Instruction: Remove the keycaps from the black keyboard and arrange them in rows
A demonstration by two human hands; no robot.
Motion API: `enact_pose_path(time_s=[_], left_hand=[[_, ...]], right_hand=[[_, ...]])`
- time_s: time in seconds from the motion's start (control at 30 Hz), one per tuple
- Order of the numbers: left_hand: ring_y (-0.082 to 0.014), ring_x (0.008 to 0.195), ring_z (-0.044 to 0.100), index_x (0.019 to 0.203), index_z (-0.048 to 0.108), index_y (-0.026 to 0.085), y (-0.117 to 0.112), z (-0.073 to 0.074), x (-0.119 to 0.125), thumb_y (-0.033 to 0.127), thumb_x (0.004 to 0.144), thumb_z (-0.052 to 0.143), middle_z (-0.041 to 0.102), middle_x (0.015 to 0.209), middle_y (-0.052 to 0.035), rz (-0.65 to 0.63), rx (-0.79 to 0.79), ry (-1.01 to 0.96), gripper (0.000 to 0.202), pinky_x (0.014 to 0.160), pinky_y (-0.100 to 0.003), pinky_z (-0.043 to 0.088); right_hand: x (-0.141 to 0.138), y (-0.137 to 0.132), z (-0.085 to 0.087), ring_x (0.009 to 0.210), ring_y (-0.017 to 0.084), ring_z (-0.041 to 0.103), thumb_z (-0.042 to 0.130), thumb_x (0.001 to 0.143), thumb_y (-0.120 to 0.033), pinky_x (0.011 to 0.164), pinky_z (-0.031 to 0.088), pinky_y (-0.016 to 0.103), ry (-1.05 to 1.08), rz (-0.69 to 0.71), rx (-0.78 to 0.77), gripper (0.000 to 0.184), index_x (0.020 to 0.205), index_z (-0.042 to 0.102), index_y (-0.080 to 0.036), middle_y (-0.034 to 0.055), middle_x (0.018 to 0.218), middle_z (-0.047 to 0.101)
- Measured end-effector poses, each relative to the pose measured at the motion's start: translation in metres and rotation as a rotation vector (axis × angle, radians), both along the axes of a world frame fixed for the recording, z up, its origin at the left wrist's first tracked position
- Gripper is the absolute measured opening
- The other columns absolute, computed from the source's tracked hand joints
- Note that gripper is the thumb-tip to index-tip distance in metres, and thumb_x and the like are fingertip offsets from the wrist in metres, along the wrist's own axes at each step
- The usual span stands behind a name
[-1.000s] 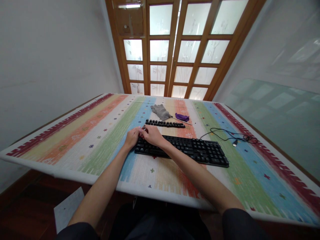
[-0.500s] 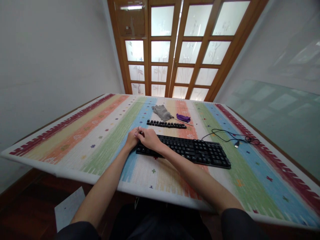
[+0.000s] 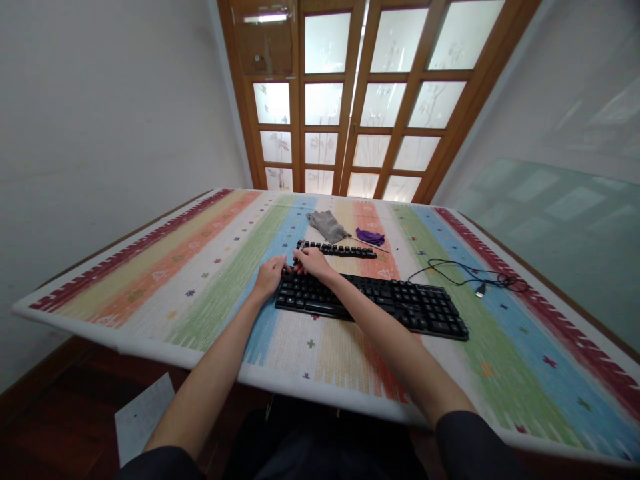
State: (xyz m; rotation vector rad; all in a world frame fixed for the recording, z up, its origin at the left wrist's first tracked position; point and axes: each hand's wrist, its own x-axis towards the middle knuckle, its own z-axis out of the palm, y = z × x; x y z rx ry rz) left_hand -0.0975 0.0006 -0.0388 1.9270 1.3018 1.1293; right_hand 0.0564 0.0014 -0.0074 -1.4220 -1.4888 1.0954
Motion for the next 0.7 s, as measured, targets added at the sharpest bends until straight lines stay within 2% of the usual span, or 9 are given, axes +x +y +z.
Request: enact_pose_path(time_s=[0.37, 0.53, 0.7], left_hand=[[-0.018, 0.078, 0.06, 0.073, 0.067, 0.017, -0.002, 0.004, 0.001, 0.052, 0.083, 0.053, 0.069, 0.079, -0.0034, -0.055, 0.013, -0.041, 0.039, 0.075, -0.028, 0.049], [-0.018, 0.071, 0.063, 0.086, 0.071, 0.016, -0.006, 0.006, 0.001, 0.052, 0.075, 0.065, 0.072, 0.083, -0.0063, -0.095, 0.017, -0.107, 0.039, 0.07, -0.03, 0.051], [-0.0191, 0.075, 0.066, 0.089, 0.073, 0.017, -0.008, 0.008, -0.002, 0.046, 0.073, 0.071, 0.074, 0.087, -0.0069, -0.144, 0.051, -0.104, 0.033, 0.076, -0.033, 0.053]], right_hand=[[0.018, -0.011, 0.006, 0.049, 0.01, 0.06, 0.05, 0.096, -0.036, 0.046, 0.045, 0.018, 0.098, 0.055, 0.188, 0.026, 0.083, 0.058, -0.015, 0.0015, 0.064, 0.067], [0.024, -0.017, 0.004, 0.049, 0.009, 0.06, 0.05, 0.095, -0.037, 0.046, 0.047, 0.018, 0.162, 0.051, 0.277, 0.026, 0.083, 0.056, -0.016, 0.0006, 0.064, 0.064], [0.031, -0.024, 0.003, 0.05, 0.011, 0.061, 0.051, 0.094, -0.043, 0.049, 0.047, 0.02, 0.14, 0.042, 0.32, 0.03, 0.081, 0.055, -0.016, 0.002, 0.066, 0.066]])
